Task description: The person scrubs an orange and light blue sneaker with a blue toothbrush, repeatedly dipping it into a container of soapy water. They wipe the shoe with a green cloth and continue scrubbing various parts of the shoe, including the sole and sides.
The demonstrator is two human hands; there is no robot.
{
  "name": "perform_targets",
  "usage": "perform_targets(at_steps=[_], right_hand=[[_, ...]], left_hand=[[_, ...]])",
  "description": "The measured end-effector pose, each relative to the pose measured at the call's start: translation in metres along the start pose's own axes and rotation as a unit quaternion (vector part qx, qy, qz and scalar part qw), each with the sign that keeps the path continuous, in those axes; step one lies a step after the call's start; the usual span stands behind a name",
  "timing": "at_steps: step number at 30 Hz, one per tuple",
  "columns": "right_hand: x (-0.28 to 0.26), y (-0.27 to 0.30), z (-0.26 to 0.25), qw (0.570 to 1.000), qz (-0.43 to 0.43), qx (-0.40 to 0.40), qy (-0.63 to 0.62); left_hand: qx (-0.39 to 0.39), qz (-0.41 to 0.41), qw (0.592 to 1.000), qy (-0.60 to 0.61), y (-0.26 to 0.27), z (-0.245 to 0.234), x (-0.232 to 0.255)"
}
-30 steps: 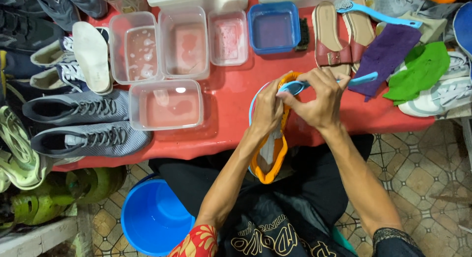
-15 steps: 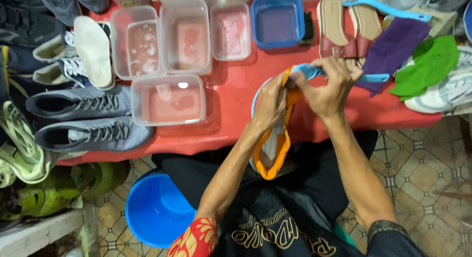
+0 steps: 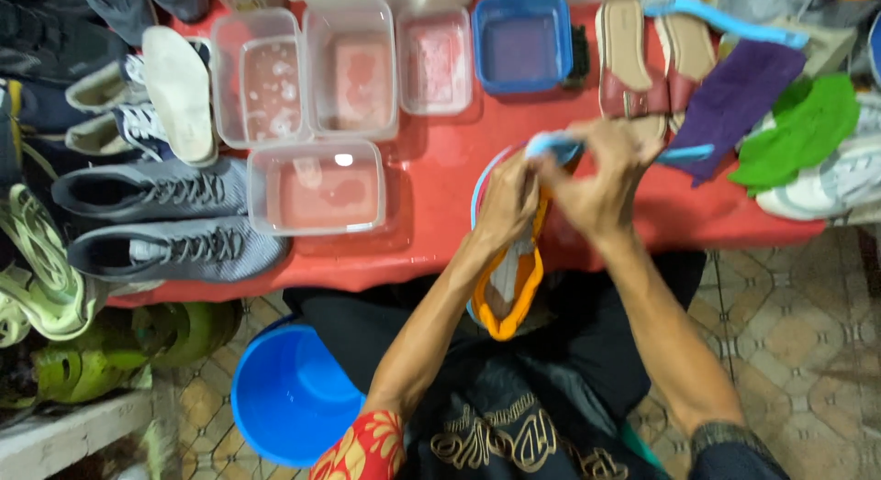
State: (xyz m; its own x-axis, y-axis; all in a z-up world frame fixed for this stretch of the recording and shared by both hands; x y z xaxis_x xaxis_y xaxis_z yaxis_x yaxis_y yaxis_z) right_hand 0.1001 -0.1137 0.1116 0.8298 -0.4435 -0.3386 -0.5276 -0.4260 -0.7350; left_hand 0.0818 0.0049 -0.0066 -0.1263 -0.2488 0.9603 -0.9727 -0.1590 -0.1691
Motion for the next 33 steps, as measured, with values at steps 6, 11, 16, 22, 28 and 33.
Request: perform_targets(at_steps=[6, 11, 16, 22, 28, 33], right_hand=[[0.042, 0.029, -0.005, 0.994, 0.112, 0.000, 0.000], [0.026, 0.096, 0.010, 0.954, 0.245, -0.055, -0.162], [-0.010, 0.122, 0.010, 0.879, 0.375, -0.200, -0.218], [-0.015, 0.140, 0.012, 0.852, 0.414, -0.236, -0.218], [-0.009, 0.176, 0.015, 0.810, 0.492, -0.232, -0.219], [-0.010, 0.191, 0.012, 0.827, 0.474, -0.221, -0.206]], left_hand=[[0.012, -0.018, 0.998, 0.064, -0.002, -0.031, 0.057], [0.034, -0.013, 0.998, 0.043, 0.017, -0.052, 0.055], [0.038, -0.006, 0.999, 0.027, 0.060, -0.072, 0.070], [0.007, 0.002, 1.000, -0.021, 0.102, -0.073, 0.067], [0.030, -0.049, 0.998, -0.010, 0.123, -0.067, 0.058], [0.055, -0.041, 0.998, -0.008, 0.143, -0.061, 0.051]])
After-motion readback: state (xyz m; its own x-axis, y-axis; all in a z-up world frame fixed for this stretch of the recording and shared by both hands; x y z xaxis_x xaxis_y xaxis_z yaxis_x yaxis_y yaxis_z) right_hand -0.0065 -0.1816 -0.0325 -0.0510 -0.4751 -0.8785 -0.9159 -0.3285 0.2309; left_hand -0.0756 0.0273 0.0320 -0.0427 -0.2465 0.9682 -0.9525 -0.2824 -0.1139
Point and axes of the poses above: each hand's wrist, its own y-axis away from the middle knuckle, its own z-axis out of the palm, x = y × z, the point moved 8 cm from there along -y, towards the middle knuckle, and after that the axes turned 15 degrees about -z, right-handed, at the moved point
